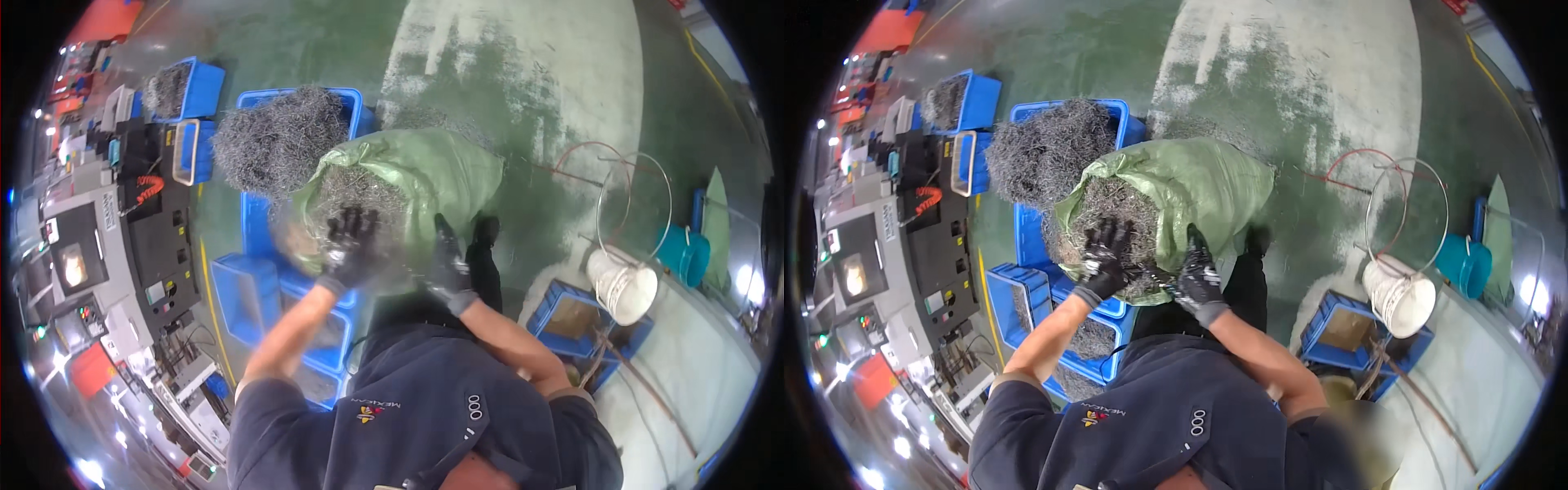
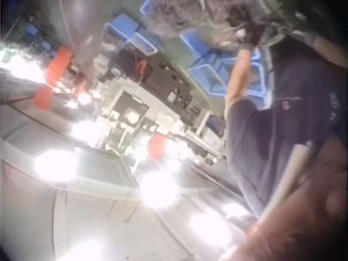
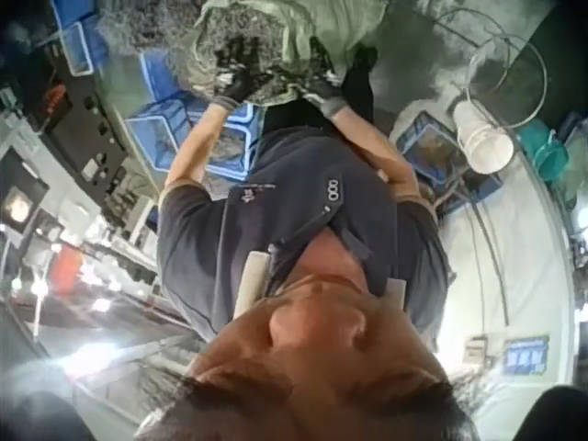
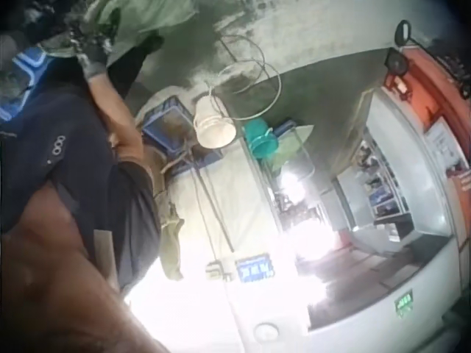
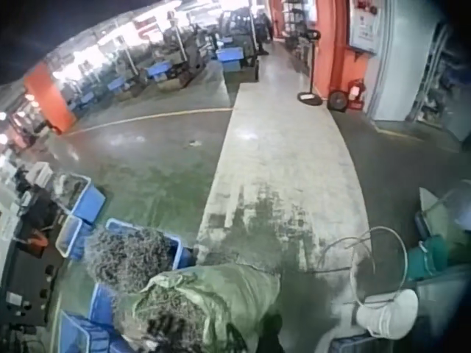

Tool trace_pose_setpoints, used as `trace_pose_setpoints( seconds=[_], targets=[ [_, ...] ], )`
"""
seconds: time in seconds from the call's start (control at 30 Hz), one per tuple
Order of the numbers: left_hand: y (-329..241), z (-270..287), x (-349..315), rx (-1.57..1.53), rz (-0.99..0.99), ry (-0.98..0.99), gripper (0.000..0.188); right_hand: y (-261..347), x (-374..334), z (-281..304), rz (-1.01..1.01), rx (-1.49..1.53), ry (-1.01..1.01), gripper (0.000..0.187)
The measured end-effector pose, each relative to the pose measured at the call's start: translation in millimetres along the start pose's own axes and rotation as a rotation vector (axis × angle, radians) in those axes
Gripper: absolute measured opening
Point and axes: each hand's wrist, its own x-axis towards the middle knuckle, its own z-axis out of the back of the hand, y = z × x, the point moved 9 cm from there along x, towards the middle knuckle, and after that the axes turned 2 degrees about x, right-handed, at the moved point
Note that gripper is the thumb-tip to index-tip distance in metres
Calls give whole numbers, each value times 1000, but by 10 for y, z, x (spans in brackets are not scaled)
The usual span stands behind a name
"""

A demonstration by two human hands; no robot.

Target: Transferring metal shavings from blue bins into a large green sack using a plastic container as a scoop, then sealing the sack.

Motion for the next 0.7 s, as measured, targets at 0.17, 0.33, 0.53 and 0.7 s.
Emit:
trace_pose_setpoints(
  seconds=[0.17, 0.33, 0.53, 0.7],
  targets=[
    [-87, -251, -104, -190, -201, 44, 94, -450, -394, -485, -467, 1439, -487, 39],
    [-475, 44, 47, -177, -399, 262, 88, -499, -249, 51, -203, 232, -563, 35],
    [-795, -572, 111, -4, -552, 96, 76, -791, -58, -368, -589, 799, -414, 36],
    [-977, -1488, 221, -112, -449, 538, 57, -1372, -455, -770, -522, 1487, -713, 32]
  ],
)
